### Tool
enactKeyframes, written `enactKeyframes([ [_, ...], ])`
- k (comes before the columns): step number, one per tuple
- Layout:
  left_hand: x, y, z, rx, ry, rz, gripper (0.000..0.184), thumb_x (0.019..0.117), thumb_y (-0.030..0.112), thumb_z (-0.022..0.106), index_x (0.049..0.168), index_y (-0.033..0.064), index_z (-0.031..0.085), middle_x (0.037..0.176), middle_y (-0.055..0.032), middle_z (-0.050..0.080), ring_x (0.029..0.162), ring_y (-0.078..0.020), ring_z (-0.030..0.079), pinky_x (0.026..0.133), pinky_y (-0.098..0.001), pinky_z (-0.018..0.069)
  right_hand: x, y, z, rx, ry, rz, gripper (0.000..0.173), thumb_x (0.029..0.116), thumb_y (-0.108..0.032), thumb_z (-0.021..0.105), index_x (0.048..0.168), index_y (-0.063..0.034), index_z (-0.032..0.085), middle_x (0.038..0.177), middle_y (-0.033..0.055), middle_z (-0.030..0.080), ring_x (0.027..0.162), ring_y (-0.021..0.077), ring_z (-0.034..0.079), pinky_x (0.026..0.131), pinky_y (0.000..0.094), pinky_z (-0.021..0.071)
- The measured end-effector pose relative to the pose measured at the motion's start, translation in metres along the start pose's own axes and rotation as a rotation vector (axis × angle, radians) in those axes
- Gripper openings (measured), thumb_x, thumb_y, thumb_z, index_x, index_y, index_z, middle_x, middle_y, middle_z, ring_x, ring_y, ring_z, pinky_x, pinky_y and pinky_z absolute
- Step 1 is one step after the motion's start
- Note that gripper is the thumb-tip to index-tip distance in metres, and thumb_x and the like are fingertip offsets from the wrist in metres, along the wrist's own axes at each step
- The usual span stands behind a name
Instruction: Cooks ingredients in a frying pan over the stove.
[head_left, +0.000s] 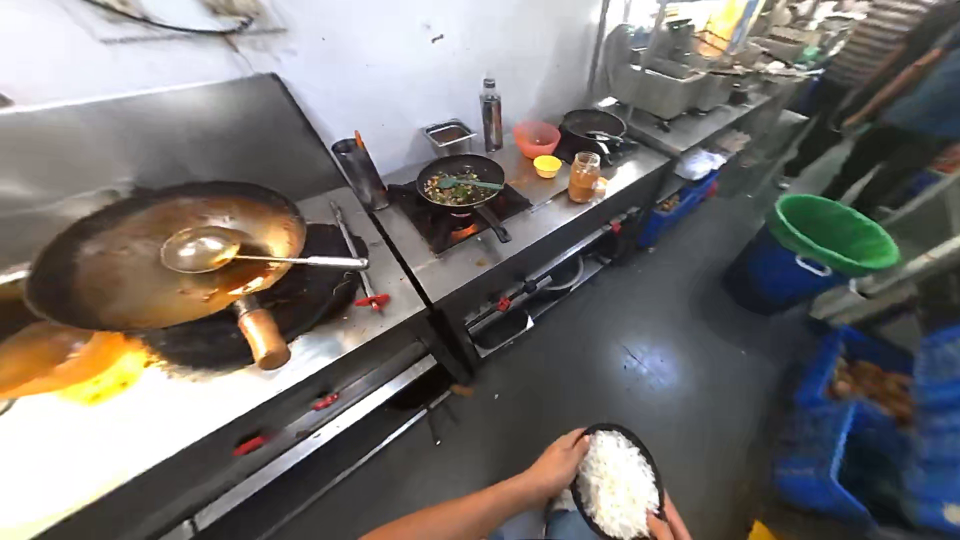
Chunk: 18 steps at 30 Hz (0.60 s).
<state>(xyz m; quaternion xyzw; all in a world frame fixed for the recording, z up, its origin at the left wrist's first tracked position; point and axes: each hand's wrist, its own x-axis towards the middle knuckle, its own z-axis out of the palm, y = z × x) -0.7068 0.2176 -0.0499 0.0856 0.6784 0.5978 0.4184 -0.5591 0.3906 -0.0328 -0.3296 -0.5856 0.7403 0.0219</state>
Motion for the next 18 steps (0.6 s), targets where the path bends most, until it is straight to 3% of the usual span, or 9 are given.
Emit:
enactKeyframes([
  [5, 0.039, 0.097, -0.071, -0.018, 0.418, 0.069, 0.051, 0.1129, 0.032, 0.032, 0.15, -0.0005, 0.047, 0.144, -0.0218, 0.056, 0.136, -0.0269, 0.054, 0.118, -0.0455, 0.0399, 0.138, -0.127, 0.063, -0.141, -0.324, 0.052, 0.057, 0.1022, -0.006, 0.043, 0.158, 0.0001, 0.032, 0.093, 0.0111, 0.07, 0.063, 0.0136, 0.067, 0.056, 0.0312, 0.059],
  [9, 0.044, 0.157, -0.15, -0.199, 0.801, 0.126, 0.05, 0.1121, 0.028, 0.034, 0.147, -0.0057, 0.047, 0.143, -0.0242, 0.056, 0.135, -0.0259, 0.054, 0.117, -0.0431, 0.0405, 0.232, -0.201, 0.17, -0.167, -0.672, 0.059, 0.058, 0.1047, -0.02, 0.05, 0.157, -0.0029, 0.033, 0.107, 0.0105, 0.071, 0.072, 0.0141, 0.07, 0.064, 0.0315, 0.0613],
  [12, 0.052, 0.167, -0.213, -0.333, 1.087, 0.155, 0.047, 0.1121, 0.026, 0.035, 0.142, -0.0063, 0.051, 0.135, -0.0228, 0.061, 0.126, -0.0238, 0.059, 0.11, -0.0439, 0.0463, 0.29, -0.233, 0.267, -0.303, -0.841, -0.003, 0.046, 0.1076, -0.021, 0.049, 0.145, 0.0048, 0.046, 0.115, 0.0137, 0.069, 0.083, 0.0184, 0.073, 0.075, 0.0366, 0.0644],
  [15, 0.065, 0.159, -0.282, -0.396, 1.344, 0.134, 0.047, 0.1125, 0.027, 0.033, 0.141, -0.005, 0.051, 0.133, -0.0226, 0.061, 0.123, -0.0247, 0.06, 0.107, -0.0474, 0.0476, 0.368, -0.258, 0.368, -0.478, -0.841, -0.27, 0.032, 0.1105, -0.015, 0.044, 0.12, 0.0062, 0.066, 0.105, 0.0165, 0.075, 0.087, 0.0228, 0.076, 0.083, 0.0403, 0.0648],
  [18, 0.069, 0.141, -0.343, -0.393, 1.566, -0.025, 0.052, 0.1135, 0.031, 0.029, 0.145, -0.0058, 0.048, 0.136, -0.0281, 0.057, 0.127, -0.0342, 0.056, 0.108, -0.0557, 0.0432, 0.443, -0.283, 0.485, -0.956, -0.797, -0.741, 0.029, 0.1078, -0.016, 0.051, 0.126, 0.0003, 0.068, 0.11, 0.0166, 0.074, 0.1, 0.0273, 0.074, 0.092, 0.0482, 0.0607],
])
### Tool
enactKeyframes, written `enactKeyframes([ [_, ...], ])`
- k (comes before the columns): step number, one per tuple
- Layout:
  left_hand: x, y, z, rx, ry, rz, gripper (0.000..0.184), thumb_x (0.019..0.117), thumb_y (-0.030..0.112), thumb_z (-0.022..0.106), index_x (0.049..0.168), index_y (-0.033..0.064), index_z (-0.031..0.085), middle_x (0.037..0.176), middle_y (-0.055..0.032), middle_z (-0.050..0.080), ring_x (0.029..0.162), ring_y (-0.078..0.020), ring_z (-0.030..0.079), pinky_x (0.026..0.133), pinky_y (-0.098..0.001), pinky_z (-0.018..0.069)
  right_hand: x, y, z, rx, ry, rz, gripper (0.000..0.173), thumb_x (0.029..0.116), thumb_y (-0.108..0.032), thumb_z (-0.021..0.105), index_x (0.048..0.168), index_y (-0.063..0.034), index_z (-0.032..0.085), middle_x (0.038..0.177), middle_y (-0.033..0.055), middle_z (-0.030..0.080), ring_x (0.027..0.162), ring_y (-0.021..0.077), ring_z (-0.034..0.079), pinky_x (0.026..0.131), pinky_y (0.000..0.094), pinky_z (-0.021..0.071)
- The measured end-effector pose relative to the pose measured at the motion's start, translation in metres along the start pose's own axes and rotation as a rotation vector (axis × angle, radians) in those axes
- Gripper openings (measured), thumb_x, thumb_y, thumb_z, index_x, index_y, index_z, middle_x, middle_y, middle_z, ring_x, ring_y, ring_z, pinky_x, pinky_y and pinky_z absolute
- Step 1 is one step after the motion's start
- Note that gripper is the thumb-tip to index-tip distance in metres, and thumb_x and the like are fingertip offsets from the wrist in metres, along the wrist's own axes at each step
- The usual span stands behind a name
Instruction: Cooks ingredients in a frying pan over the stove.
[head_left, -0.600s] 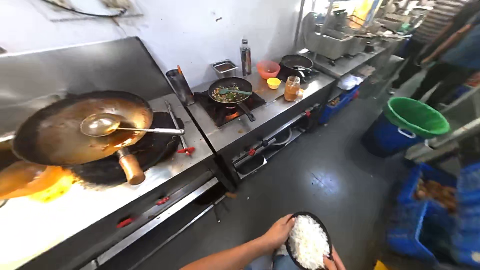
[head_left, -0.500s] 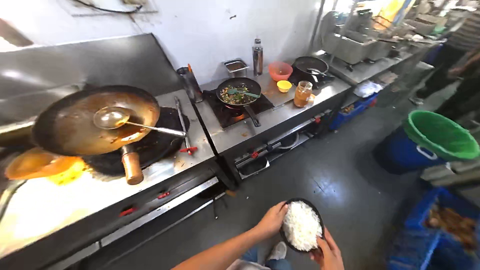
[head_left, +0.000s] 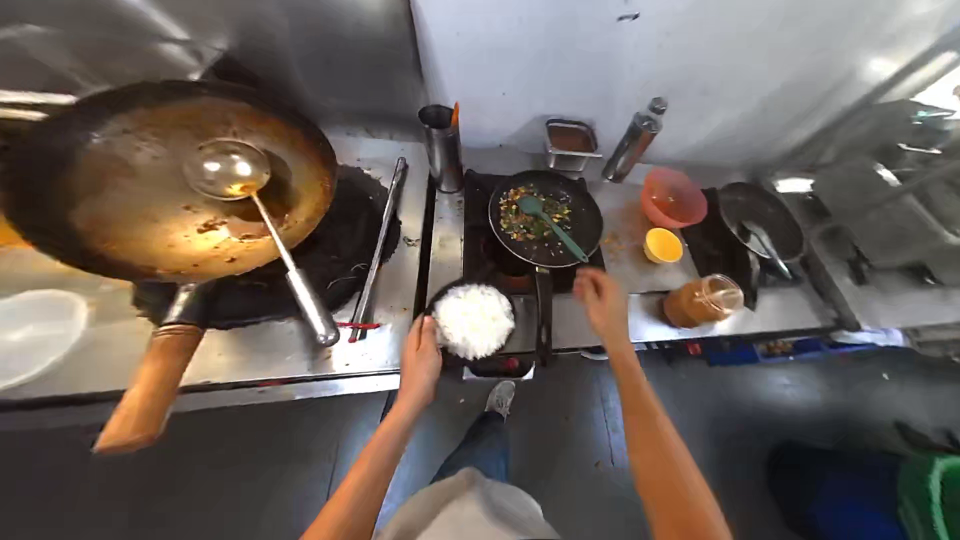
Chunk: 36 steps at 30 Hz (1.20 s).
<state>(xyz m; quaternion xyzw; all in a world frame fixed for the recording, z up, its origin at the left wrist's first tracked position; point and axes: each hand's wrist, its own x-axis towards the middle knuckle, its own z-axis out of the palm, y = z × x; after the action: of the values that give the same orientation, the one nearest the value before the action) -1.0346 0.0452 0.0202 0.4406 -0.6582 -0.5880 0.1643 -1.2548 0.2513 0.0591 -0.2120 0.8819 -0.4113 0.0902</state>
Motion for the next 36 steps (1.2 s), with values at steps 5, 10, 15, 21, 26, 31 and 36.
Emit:
enactKeyframes([
  [5, 0.08, 0.006, -0.001, 0.055, 0.27, -0.035, 0.052, 0.1139, 0.03, 0.027, 0.142, -0.0083, 0.049, 0.134, -0.0316, 0.057, 0.126, -0.0385, 0.057, 0.108, -0.0586, 0.0421, 0.161, -0.004, 0.033, -0.785, -0.362, -0.089, 0.06, 0.0977, -0.013, 0.066, 0.155, -0.0176, 0.048, 0.14, 0.0267, 0.058, 0.127, 0.0492, 0.057, 0.099, 0.0671, 0.0469],
  [10, 0.124, 0.005, 0.004, 0.065, 0.382, -0.126, 0.056, 0.1137, 0.034, 0.027, 0.147, -0.0061, 0.045, 0.141, -0.0312, 0.054, 0.133, -0.0396, 0.053, 0.112, -0.0596, 0.0389, 0.165, -0.012, -0.027, -0.699, -0.653, -0.23, 0.052, 0.1034, -0.011, 0.054, 0.155, -0.0166, 0.05, 0.133, 0.0234, 0.062, 0.108, 0.0406, 0.068, 0.089, 0.0581, 0.0571],
  [15, 0.137, -0.002, 0.024, 0.259, 0.416, -0.129, 0.054, 0.113, 0.03, 0.028, 0.146, -0.01, 0.044, 0.146, -0.0367, 0.045, 0.139, -0.0486, 0.044, 0.115, -0.0631, 0.0327, 0.164, -0.018, -0.041, -0.954, -0.602, -0.138, 0.049, 0.1037, -0.004, 0.05, 0.151, -0.0143, 0.054, 0.134, 0.0286, 0.06, 0.102, 0.0491, 0.068, 0.082, 0.0641, 0.0563],
  [21, 0.133, 0.015, 0.039, 0.339, 0.447, -0.222, 0.05, 0.1121, 0.028, 0.034, 0.142, -0.0097, 0.048, 0.138, -0.0368, 0.052, 0.131, -0.0505, 0.051, 0.109, -0.0653, 0.0385, 0.175, -0.032, -0.063, -0.929, -0.753, -0.246, 0.047, 0.1031, -0.013, 0.058, 0.148, -0.0254, 0.059, 0.129, 0.0212, 0.064, 0.098, 0.0419, 0.07, 0.079, 0.0614, 0.058],
  [26, 0.118, 0.008, 0.048, 0.215, 0.518, -0.317, 0.05, 0.1114, 0.035, 0.039, 0.136, -0.0053, 0.055, 0.122, -0.0313, 0.064, 0.116, -0.0453, 0.063, 0.1, -0.0653, 0.0463, 0.196, -0.029, -0.045, -0.911, -0.67, -0.271, 0.046, 0.1034, -0.011, 0.056, 0.149, -0.0169, 0.057, 0.131, 0.0293, 0.06, 0.093, 0.0503, 0.068, 0.072, 0.0671, 0.0559],
  [31, 0.088, -0.005, 0.058, -0.091, 0.516, -0.236, 0.049, 0.1114, 0.033, 0.042, 0.152, 0.0045, 0.042, 0.135, -0.0243, 0.06, 0.114, -0.0339, 0.068, 0.095, -0.0569, 0.0572, 0.201, -0.015, -0.073, -0.906, -0.677, -0.312, 0.042, 0.1037, -0.012, 0.057, 0.145, -0.0197, 0.062, 0.119, 0.0282, 0.067, 0.101, 0.0496, 0.067, 0.079, 0.0695, 0.0529],
  [36, 0.015, -0.04, 0.084, -0.218, 0.696, -0.077, 0.046, 0.1117, 0.026, 0.039, 0.148, -0.0024, 0.042, 0.132, -0.019, 0.062, 0.112, -0.0237, 0.068, 0.095, -0.0435, 0.0584, 0.197, 0.003, -0.056, -0.806, -0.707, -0.398, 0.045, 0.1049, -0.012, 0.055, 0.15, -0.0176, 0.057, 0.125, 0.0285, 0.065, 0.11, 0.05, 0.065, 0.088, 0.069, 0.052],
])
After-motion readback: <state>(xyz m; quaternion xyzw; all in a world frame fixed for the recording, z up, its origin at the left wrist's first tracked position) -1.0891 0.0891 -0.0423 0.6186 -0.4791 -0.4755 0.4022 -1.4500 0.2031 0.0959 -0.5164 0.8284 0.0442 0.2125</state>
